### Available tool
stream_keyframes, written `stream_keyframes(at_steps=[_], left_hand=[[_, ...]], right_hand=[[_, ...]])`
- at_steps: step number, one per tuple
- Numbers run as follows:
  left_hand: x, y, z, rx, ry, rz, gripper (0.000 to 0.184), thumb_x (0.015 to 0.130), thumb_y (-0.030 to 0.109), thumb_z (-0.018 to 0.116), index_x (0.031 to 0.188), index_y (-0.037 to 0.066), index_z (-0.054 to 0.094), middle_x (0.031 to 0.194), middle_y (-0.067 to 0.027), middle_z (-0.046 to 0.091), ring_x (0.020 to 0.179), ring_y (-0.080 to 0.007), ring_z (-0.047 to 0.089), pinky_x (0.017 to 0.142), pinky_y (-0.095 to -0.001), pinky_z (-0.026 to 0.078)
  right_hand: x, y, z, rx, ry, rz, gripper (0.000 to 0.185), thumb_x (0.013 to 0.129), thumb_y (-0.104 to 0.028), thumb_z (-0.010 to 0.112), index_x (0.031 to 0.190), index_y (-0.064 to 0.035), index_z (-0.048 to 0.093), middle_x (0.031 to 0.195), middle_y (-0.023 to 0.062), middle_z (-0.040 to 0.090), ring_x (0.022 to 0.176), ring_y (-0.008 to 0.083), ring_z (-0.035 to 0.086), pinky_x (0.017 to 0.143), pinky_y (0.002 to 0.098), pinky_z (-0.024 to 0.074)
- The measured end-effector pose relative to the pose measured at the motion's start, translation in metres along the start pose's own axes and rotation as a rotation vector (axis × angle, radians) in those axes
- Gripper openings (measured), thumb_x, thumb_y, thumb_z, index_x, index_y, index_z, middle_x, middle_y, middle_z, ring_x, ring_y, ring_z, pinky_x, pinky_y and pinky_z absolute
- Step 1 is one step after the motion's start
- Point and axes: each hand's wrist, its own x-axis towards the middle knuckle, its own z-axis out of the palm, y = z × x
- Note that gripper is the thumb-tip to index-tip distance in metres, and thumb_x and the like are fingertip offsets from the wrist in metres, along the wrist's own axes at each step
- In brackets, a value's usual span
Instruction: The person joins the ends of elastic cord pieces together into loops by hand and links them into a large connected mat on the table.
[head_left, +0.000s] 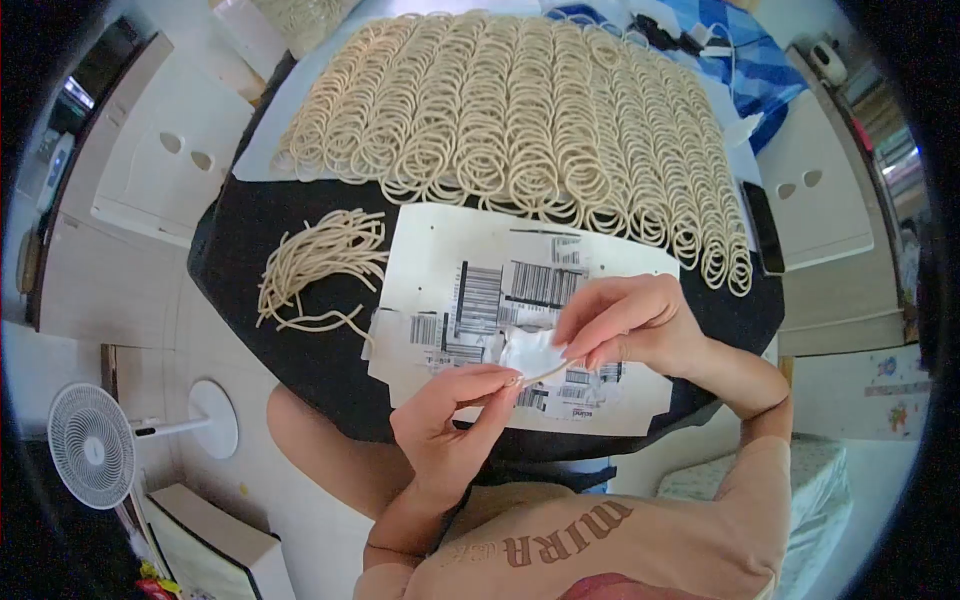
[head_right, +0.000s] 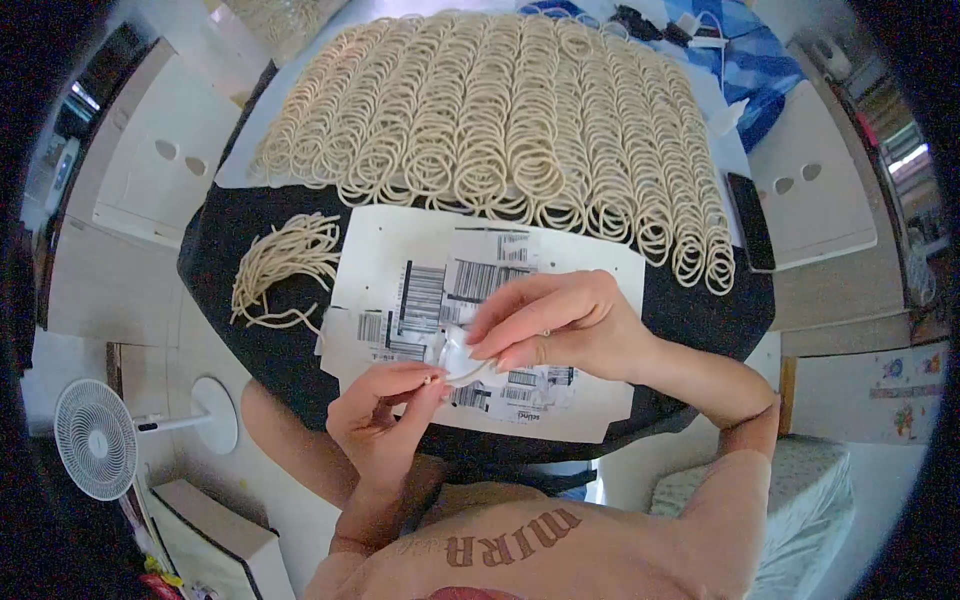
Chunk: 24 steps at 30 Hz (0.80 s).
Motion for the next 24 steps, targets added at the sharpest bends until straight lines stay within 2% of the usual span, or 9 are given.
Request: stream_keyframes(at_steps=[4,5,8,11,17,21,24], left_hand=[[-0.003,-0.004,-0.002,0.169,-0.04,0.023,0.018,0.076,-0.007,0.071,0.093,-0.001,0.068,0.088,-0.0131,0.069,0.076,-0.0168,0.066,0.065,-0.0243,0.054],[-0.001,-0.003,-0.002,0.21,-0.055,0.029,0.02,0.075,-0.007,0.072,0.094,-0.001,0.068,0.088,-0.0129,0.069,0.075,-0.0171,0.066,0.064,-0.0245,0.054],[0.002,0.0,-0.003,0.284,-0.084,0.048,0.023,0.074,-0.005,0.074,0.095,0.001,0.069,0.086,-0.0124,0.068,0.072,-0.0177,0.065,0.06,-0.025,0.052],[0.002,0.001,-0.006,0.3,-0.082,0.06,0.024,0.073,-0.005,0.075,0.095,0.002,0.069,0.085,-0.0119,0.068,0.071,-0.0176,0.065,0.058,-0.025,0.052],[0.003,-0.003,-0.006,0.314,-0.078,0.072,0.023,0.073,-0.005,0.074,0.094,0.002,0.069,0.085,-0.0112,0.067,0.07,-0.0171,0.064,0.058,-0.0245,0.051],[0.004,-0.004,-0.004,0.344,-0.075,0.047,0.023,0.073,-0.006,0.074,0.094,0.002,0.069,0.085,-0.0108,0.065,0.069,-0.0171,0.064,0.058,-0.0246,0.051],[0.006,-0.006,-0.003,0.401,-0.084,0.107,0.023,0.073,-0.006,0.074,0.094,0.003,0.069,0.086,-0.0103,0.064,0.068,-0.0166,0.063,0.057,-0.0247,0.052]], right_hand=[[-0.004,-0.011,0.004,0.097,0.081,0.303,0.013,0.076,0.002,0.074,0.089,0.0014,0.069,0.088,0.0077,0.068,0.083,0.012,0.064,0.072,0.0236,0.0507],[-0.005,-0.003,0.004,0.02,0.157,0.279,0.016,0.073,0.008,0.074,0.085,0.0014,0.066,0.083,0.0081,0.067,0.074,0.0144,0.065,0.067,0.0239,0.0518],[-0.008,0.012,0.0,-0.234,0.079,0.236,0.014,0.078,0.001,0.073,0.091,-0.0018,0.067,0.084,0.003,0.067,0.078,0.0095,0.063,0.069,0.0227,0.0502],[-0.004,0.004,0.006,-0.46,0.044,0.226,0.015,0.078,0.001,0.073,0.092,-0.0027,0.067,0.083,0.0035,0.067,0.076,0.0109,0.063,0.067,0.024,0.05],[-0.001,0.013,0.006,-0.548,0.027,0.007,0.017,0.076,0.002,0.072,0.091,-0.0031,0.067,0.087,0.0074,0.066,0.077,0.0191,0.064,0.066,0.0284,0.0508],[-0.005,0.015,0.011,-0.641,0.024,-0.037,0.018,0.076,0.0,0.071,0.092,-0.0044,0.066,0.088,0.009,0.063,0.074,0.0234,0.063,0.064,0.0317,0.0507],[-0.006,0.021,0.012,-0.762,0.029,-0.09,0.019,0.075,-0.002,0.071,0.093,-0.0051,0.065,0.086,0.0097,0.06,0.072,0.0257,0.061,0.062,0.0338,0.0504]])
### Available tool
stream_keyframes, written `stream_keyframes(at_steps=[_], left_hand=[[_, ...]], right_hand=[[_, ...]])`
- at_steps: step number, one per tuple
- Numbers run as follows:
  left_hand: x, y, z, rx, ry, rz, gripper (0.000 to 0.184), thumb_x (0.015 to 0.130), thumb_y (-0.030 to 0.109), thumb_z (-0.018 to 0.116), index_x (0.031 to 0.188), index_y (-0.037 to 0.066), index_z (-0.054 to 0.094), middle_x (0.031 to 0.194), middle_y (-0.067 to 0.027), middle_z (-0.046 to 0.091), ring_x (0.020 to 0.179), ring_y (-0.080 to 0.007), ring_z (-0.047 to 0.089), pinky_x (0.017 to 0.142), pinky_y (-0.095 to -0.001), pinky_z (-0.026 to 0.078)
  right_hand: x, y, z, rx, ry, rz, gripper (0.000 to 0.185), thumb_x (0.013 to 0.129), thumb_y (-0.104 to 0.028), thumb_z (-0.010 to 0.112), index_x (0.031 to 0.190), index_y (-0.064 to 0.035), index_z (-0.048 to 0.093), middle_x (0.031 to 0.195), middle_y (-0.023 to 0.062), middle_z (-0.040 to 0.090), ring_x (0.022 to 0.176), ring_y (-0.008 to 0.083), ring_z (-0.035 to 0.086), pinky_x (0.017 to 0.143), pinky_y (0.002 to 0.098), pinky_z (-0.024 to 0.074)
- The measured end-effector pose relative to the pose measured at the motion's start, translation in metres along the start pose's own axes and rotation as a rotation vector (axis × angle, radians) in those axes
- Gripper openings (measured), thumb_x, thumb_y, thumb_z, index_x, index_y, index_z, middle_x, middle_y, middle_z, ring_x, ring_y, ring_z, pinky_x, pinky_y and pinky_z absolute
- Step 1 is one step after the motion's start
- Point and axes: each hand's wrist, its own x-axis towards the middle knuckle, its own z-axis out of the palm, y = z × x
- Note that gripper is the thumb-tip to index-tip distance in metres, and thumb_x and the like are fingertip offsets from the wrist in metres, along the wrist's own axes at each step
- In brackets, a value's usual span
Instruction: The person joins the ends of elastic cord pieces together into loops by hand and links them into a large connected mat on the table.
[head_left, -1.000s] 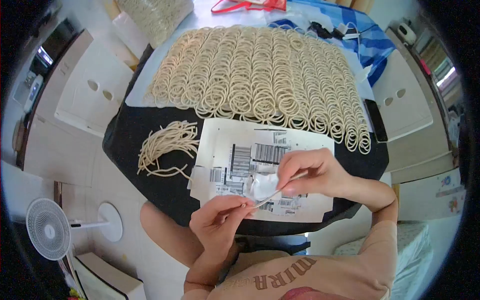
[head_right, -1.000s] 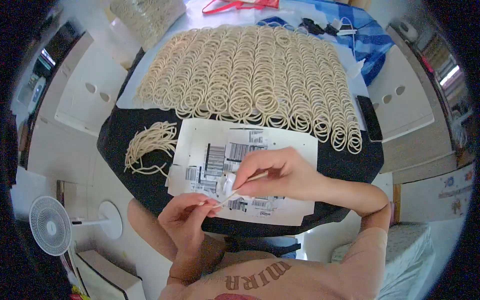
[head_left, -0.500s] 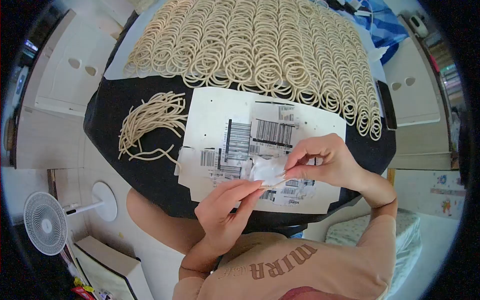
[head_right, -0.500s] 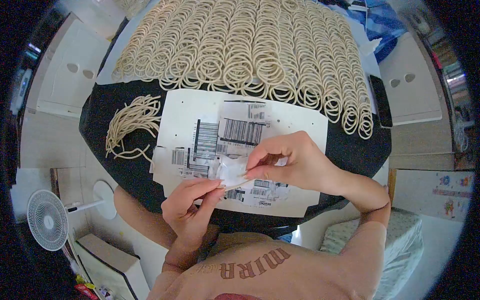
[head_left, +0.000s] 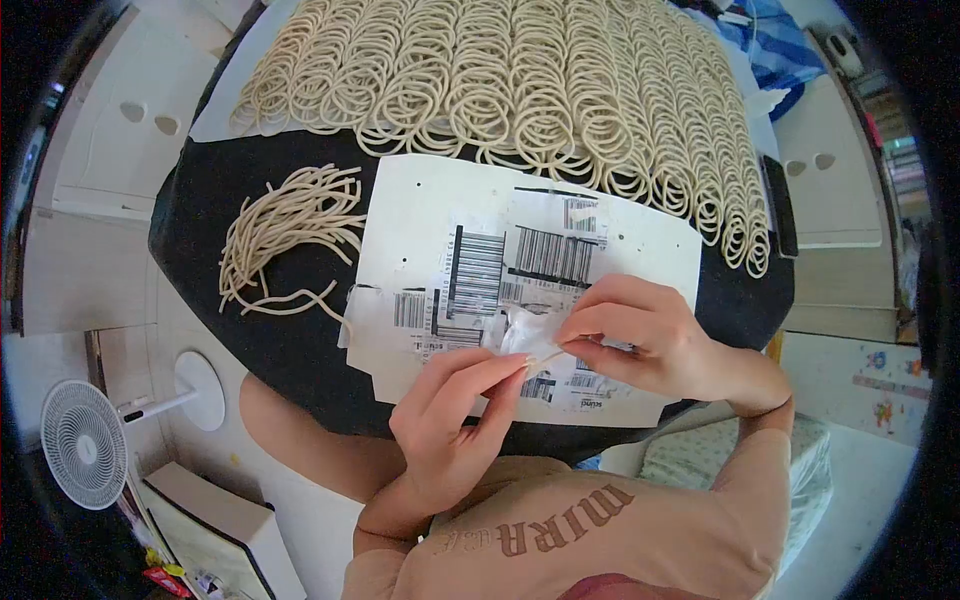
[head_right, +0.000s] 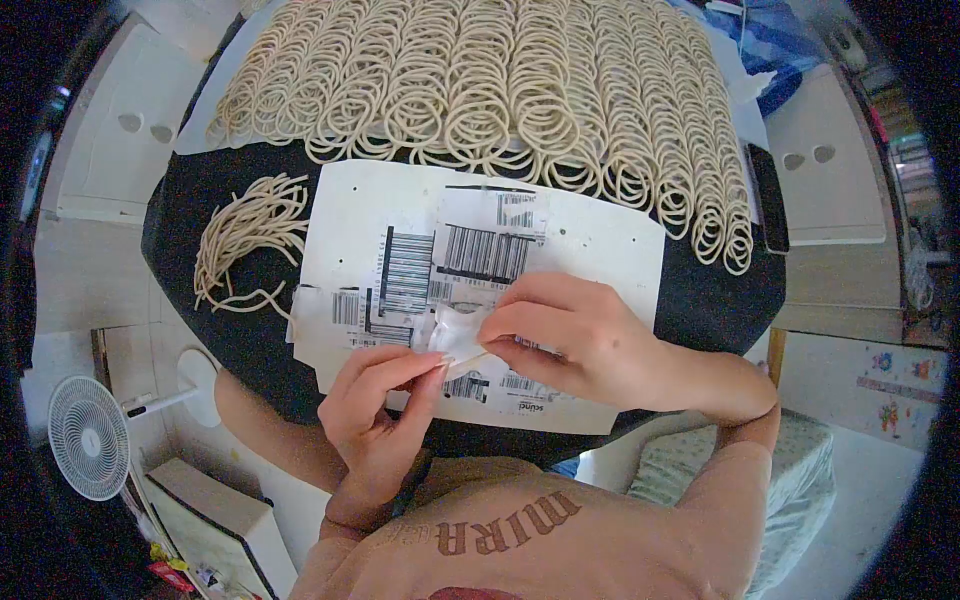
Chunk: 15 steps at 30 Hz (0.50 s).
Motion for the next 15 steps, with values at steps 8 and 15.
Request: stream_keyframes(at_steps=[8,15], left_hand=[[0.0011,0.0021,0.0007,0.001,-0.037,-0.018,0.022,0.074,-0.004,0.073,0.094,0.003,0.068,0.085,-0.0091,0.064,0.064,-0.0155,0.062,0.053,-0.025,0.05],[0.0034,0.0003,0.0011,-0.01,-0.038,0.025,0.021,0.074,-0.003,0.073,0.093,0.003,0.068,0.085,-0.0083,0.064,0.063,-0.0155,0.062,0.052,-0.0247,0.05]], right_hand=[[0.0017,0.0029,0.0006,-0.109,0.028,-0.088,0.021,0.073,-0.004,0.073,0.092,-0.0052,0.064,0.085,0.0097,0.059,0.072,0.0269,0.06,0.061,0.035,0.0498],[0.0048,0.0002,0.0017,-0.257,0.011,-0.147,0.021,0.071,-0.006,0.073,0.089,-0.0062,0.061,0.083,0.0072,0.059,0.071,0.0249,0.059,0.059,0.034,0.0482]])
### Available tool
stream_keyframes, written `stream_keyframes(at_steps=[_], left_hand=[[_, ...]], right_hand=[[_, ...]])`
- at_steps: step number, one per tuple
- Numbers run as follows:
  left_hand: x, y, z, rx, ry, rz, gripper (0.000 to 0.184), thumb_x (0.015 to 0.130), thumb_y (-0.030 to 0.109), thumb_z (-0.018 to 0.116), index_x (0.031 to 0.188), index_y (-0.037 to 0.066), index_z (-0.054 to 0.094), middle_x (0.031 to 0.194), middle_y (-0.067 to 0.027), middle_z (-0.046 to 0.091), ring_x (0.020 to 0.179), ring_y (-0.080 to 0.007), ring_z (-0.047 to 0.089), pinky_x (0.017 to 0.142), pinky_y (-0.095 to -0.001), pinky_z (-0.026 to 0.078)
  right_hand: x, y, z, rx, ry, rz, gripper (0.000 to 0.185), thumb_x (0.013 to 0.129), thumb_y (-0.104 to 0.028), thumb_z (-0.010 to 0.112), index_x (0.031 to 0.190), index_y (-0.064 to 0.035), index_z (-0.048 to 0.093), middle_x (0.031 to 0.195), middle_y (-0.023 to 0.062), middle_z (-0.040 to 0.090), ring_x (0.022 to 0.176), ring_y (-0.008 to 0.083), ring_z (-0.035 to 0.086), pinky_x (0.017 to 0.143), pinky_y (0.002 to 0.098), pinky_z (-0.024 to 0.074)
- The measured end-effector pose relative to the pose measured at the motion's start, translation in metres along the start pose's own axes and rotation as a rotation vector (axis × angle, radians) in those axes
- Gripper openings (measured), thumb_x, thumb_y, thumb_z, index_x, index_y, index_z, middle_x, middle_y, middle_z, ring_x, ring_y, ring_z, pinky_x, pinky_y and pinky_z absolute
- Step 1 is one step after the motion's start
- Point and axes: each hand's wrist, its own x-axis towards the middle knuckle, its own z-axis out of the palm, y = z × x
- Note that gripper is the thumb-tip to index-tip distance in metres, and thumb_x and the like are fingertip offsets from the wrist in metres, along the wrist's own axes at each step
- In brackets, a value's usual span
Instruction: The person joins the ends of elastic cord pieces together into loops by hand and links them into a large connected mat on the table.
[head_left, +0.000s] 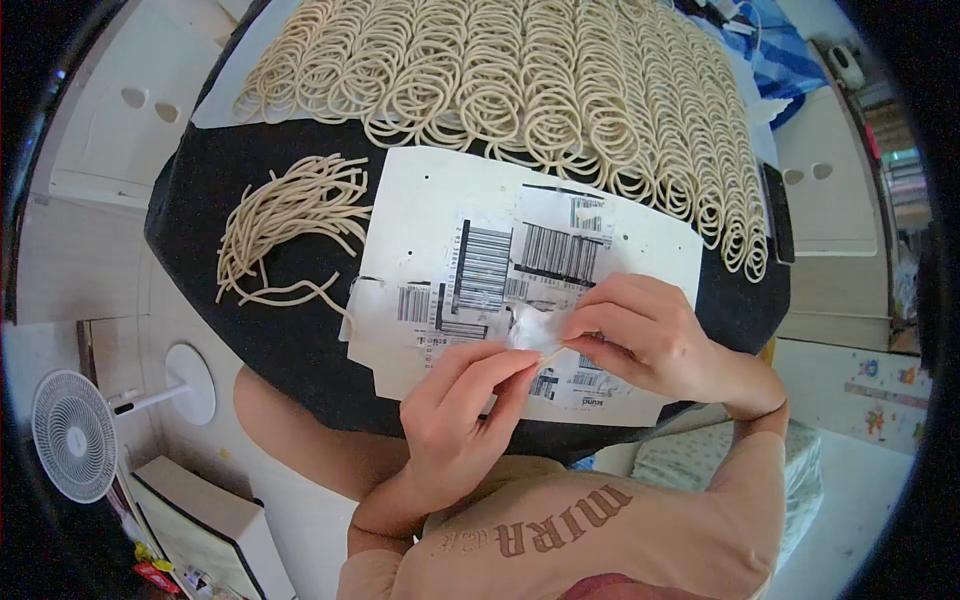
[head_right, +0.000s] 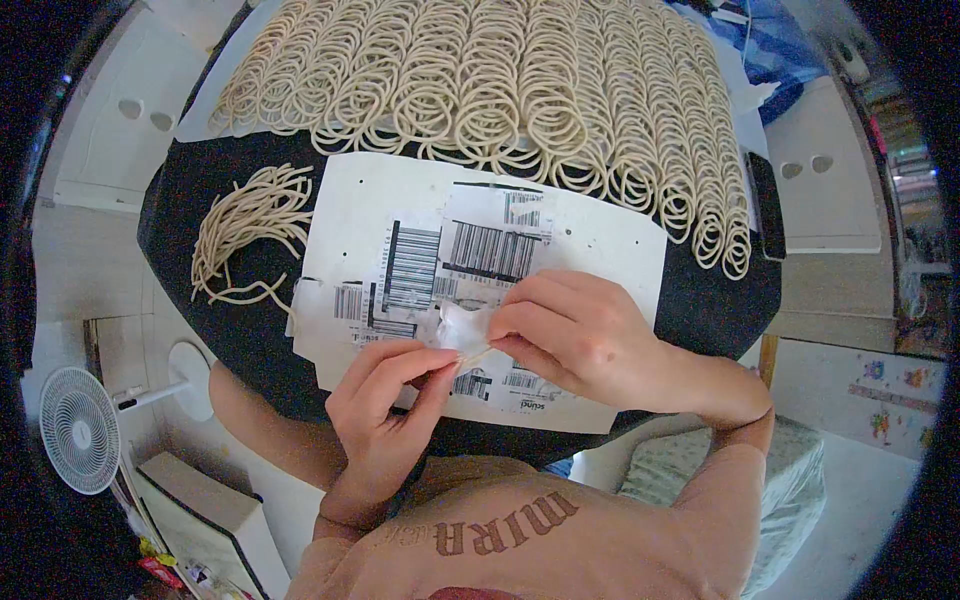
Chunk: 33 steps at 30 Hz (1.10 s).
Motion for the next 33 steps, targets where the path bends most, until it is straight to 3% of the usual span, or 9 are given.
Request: stream_keyframes(at_steps=[12,20,26,29,33], left_hand=[[0.0,-0.001,0.0,-0.015,-0.015,0.01,0.02,0.074,-0.003,0.073,0.092,0.003,0.067,0.082,-0.0081,0.062,0.061,-0.0159,0.059,0.048,-0.0253,0.045],[0.0,0.001,-0.002,-0.058,-0.029,-0.008,0.02,0.075,-0.003,0.073,0.093,0.002,0.066,0.084,-0.0087,0.062,0.064,-0.0155,0.061,0.052,-0.0237,0.049],[0.001,0.004,-0.007,-0.213,-0.029,-0.088,0.018,0.076,-0.005,0.071,0.093,0.001,0.068,0.086,-0.009,0.064,0.068,-0.0136,0.062,0.058,-0.0239,0.051],[0.002,0.007,-0.007,-0.341,-0.021,-0.153,0.017,0.077,-0.006,0.07,0.092,0.0,0.068,0.087,-0.0094,0.064,0.072,-0.0136,0.063,0.062,-0.0238,0.053],[0.002,0.008,-0.004,-0.482,-0.069,-0.238,0.015,0.079,-0.006,0.069,0.093,-0.001,0.068,0.089,-0.0105,0.064,0.079,-0.0142,0.064,0.068,-0.0235,0.055]], right_hand=[[0.004,-0.005,0.003,-0.205,0.002,-0.064,0.021,0.07,-0.009,0.072,0.086,-0.006,0.059,0.079,0.0043,0.057,0.069,0.0207,0.059,0.057,0.0303,0.0478],[0.002,-0.008,0.003,-0.225,0.063,-0.04,0.02,0.07,-0.006,0.072,0.087,-0.0051,0.061,0.082,0.0057,0.06,0.072,0.0211,0.061,0.059,0.03,0.0496],[0.0,-0.013,-0.013,0.365,0.006,0.202,0.013,0.083,-0.003,0.066,0.095,-0.0008,0.062,0.092,0.0089,0.064,0.084,0.0184,0.064,0.07,0.0275,0.0509],[-0.007,-0.014,-0.006,0.891,-0.017,0.395,0.013,0.089,-0.003,0.061,0.102,0.0016,0.061,0.101,0.0084,0.065,0.092,0.0131,0.062,0.078,0.0259,0.0503],[-0.006,-0.019,-0.009,1.144,-0.082,0.515,0.017,0.093,-0.002,0.056,0.108,0.0037,0.058,0.108,0.0076,0.065,0.096,0.0105,0.06,0.083,0.0255,0.0507]])
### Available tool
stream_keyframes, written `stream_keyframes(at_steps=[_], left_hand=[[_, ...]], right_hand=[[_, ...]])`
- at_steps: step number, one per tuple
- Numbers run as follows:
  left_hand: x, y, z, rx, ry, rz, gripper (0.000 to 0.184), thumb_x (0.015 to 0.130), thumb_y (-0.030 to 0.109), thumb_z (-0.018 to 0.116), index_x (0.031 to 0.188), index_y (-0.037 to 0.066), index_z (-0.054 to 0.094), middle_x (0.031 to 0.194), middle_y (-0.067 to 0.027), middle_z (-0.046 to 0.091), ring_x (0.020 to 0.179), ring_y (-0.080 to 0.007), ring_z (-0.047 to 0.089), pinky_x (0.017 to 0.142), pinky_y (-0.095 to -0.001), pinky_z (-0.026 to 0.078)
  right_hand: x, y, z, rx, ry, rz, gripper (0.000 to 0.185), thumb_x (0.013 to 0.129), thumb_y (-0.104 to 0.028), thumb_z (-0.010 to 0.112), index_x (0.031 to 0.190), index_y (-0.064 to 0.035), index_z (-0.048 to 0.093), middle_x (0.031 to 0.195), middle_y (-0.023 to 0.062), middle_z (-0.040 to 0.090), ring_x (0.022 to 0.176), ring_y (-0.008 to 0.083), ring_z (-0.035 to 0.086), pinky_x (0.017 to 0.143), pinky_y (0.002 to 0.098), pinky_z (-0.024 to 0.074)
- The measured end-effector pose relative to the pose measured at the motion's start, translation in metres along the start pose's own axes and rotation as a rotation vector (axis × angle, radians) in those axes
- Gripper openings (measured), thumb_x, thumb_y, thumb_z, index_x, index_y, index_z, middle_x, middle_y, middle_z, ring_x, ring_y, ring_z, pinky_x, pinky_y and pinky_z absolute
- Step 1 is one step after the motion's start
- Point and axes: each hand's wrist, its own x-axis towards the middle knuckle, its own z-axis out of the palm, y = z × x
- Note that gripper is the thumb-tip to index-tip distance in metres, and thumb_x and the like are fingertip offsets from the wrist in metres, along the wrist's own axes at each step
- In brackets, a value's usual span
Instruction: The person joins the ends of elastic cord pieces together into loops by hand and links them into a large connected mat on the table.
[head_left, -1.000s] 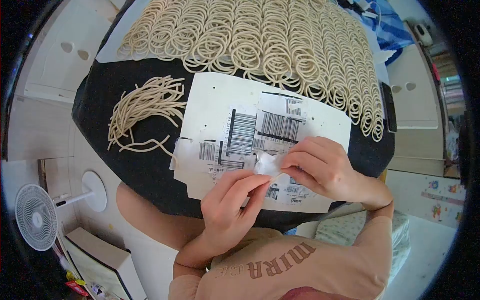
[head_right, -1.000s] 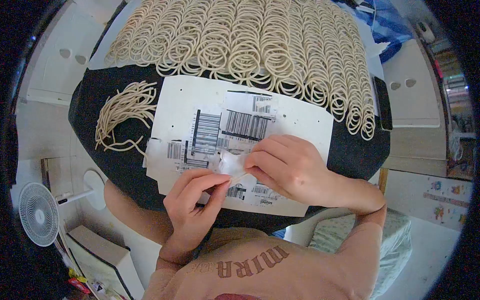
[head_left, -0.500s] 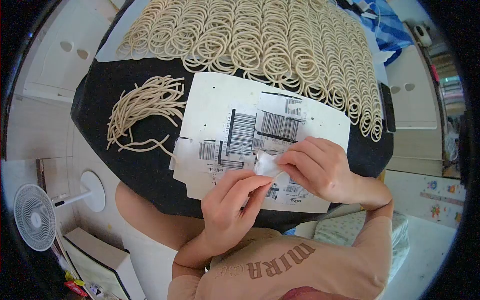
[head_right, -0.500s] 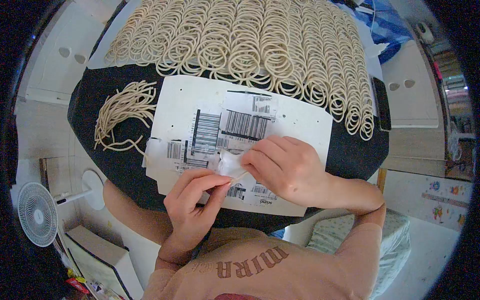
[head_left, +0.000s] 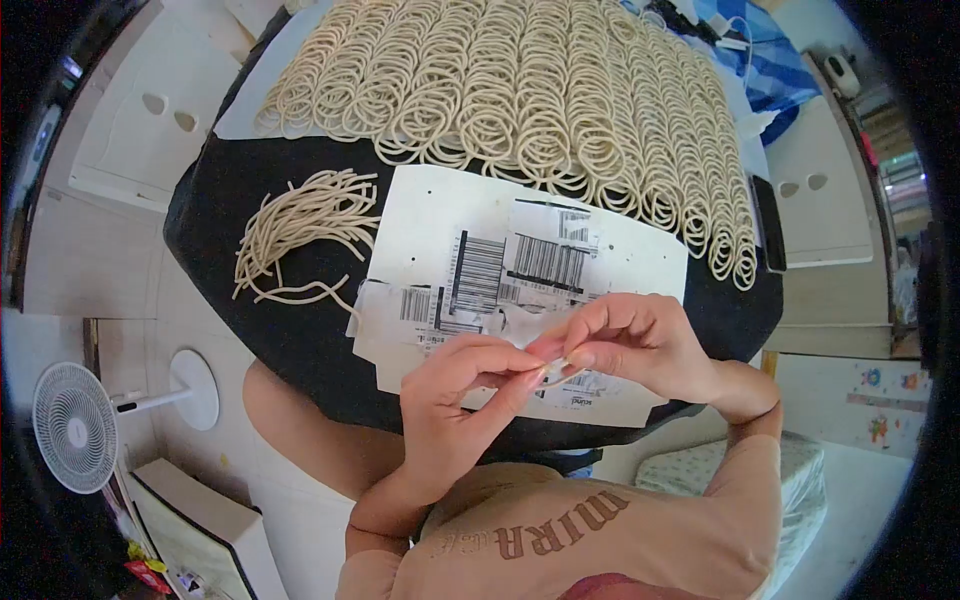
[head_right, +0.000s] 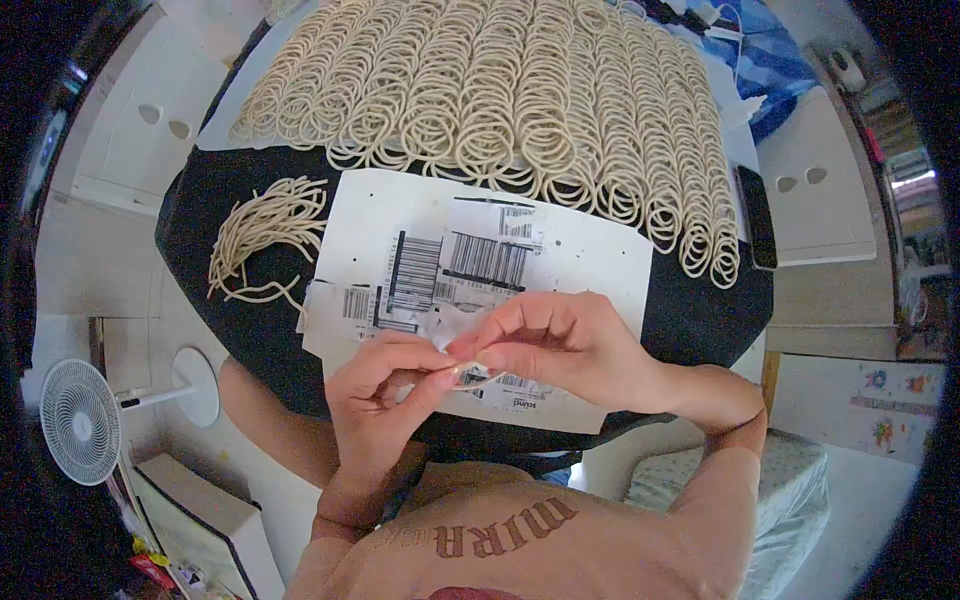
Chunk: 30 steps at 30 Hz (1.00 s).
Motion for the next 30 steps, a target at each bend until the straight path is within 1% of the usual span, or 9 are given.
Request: stream_keyframes(at_steps=[2,5,9,14,17,20,26,29,30], left_hand=[[-0.0007,-0.0009,0.0012,-0.048,-0.005,-0.027,0.014,0.08,-0.006,0.067,0.094,-0.003,0.067,0.091,-0.0106,0.064,0.082,-0.014,0.064,0.071,-0.0237,0.055],[-0.0021,-0.0025,0.001,-0.127,-0.018,-0.079,0.013,0.082,-0.007,0.065,0.094,-0.005,0.066,0.094,-0.0103,0.064,0.085,-0.0139,0.064,0.075,-0.0239,0.055],[-0.0032,-0.0024,-0.0001,-0.179,-0.025,-0.133,0.014,0.082,-0.009,0.064,0.095,-0.006,0.066,0.095,-0.01,0.064,0.087,-0.0137,0.063,0.077,-0.0243,0.055],[-0.0034,-0.0039,-0.0012,-0.154,-0.034,-0.116,0.014,0.081,-0.009,0.065,0.095,-0.006,0.066,0.096,-0.0105,0.064,0.087,-0.0136,0.063,0.077,-0.0242,0.055],[-0.0027,-0.0033,-0.0012,-0.143,-0.037,-0.102,0.014,0.081,-0.009,0.065,0.095,-0.006,0.066,0.095,-0.0108,0.064,0.086,-0.0138,0.063,0.076,-0.024,0.055],[-0.002,-0.004,-0.0013,-0.14,-0.041,-0.081,0.014,0.081,-0.009,0.065,0.094,-0.006,0.066,0.095,-0.0112,0.064,0.086,-0.0143,0.063,0.075,-0.0239,0.055],[-0.0018,-0.0029,-0.002,-0.116,-0.043,-0.064,0.014,0.081,-0.009,0.065,0.095,-0.006,0.066,0.094,-0.0117,0.064,0.086,-0.0148,0.064,0.075,-0.0243,0.056],[-0.0021,-0.0038,-0.0017,-0.114,-0.04,-0.065,0.015,0.081,-0.009,0.066,0.095,-0.006,0.067,0.094,-0.0116,0.065,0.086,-0.0149,0.064,0.076,-0.0246,0.056],[-0.0022,-0.0044,-0.0018,-0.11,-0.039,-0.064,0.015,0.08,-0.008,0.066,0.095,-0.006,0.067,0.094,-0.0115,0.065,0.086,-0.015,0.064,0.076,-0.0247,0.056]], right_hand=[[-0.0004,-0.0033,-0.0022,0.048,-0.019,0.083,0.017,0.093,-0.002,0.056,0.109,0.0043,0.058,0.108,0.0085,0.065,0.095,0.0107,0.06,0.081,0.0252,0.0519],[-0.0033,0.0007,-0.0036,0.071,0.013,0.116,0.017,0.093,-0.004,0.056,0.108,0.0048,0.058,0.106,0.0088,0.064,0.092,0.0098,0.061,0.076,0.0246,0.0543],[-0.0036,0.0043,-0.0038,0.051,0.018,0.091,0.017,0.093,-0.005,0.057,0.107,0.0045,0.058,0.1,0.0079,0.065,0.087,0.0099,0.062,0.072,0.0245,0.0557],[-0.0028,0.0029,-0.0041,0.011,0.012,0.11,0.016,0.092,-0.005,0.058,0.106,0.0042,0.058,0.096,0.007,0.065,0.084,0.0097,0.062,0.071,0.0245,0.0565],[-0.0024,0.0032,-0.0029,0.033,0.019,0.102,0.016,0.092,-0.006,0.059,0.105,0.0043,0.059,0.096,0.007,0.065,0.083,0.0089,0.062,0.069,0.0239,0.0567],[-0.0016,-0.0018,-0.0024,0.026,0.024,0.142,0.013,0.09,-0.001,0.06,0.101,0.0054,0.059,0.098,0.0112,0.066,0.085,0.0124,0.063,0.07,0.0282,0.0577],[-0.0013,-0.0026,-0.0021,0.01,0.024,0.158,0.012,0.09,-0.001,0.059,0.101,0.0054,0.059,0.1,0.0117,0.066,0.085,0.0122,0.063,0.068,0.0271,0.0578],[-0.0018,0.0003,-0.0022,0.037,0.015,0.135,0.016,0.092,-0.006,0.059,0.105,0.0046,0.059,0.096,0.0071,0.065,0.083,0.0089,0.062,0.068,0.0234,0.0565],[-0.002,0.0006,-0.0018,0.039,0.02,0.135,0.016,0.092,-0.006,0.059,0.104,0.0046,0.059,0.096,0.0071,0.065,0.083,0.009,0.062,0.068,0.0236,0.0566]])
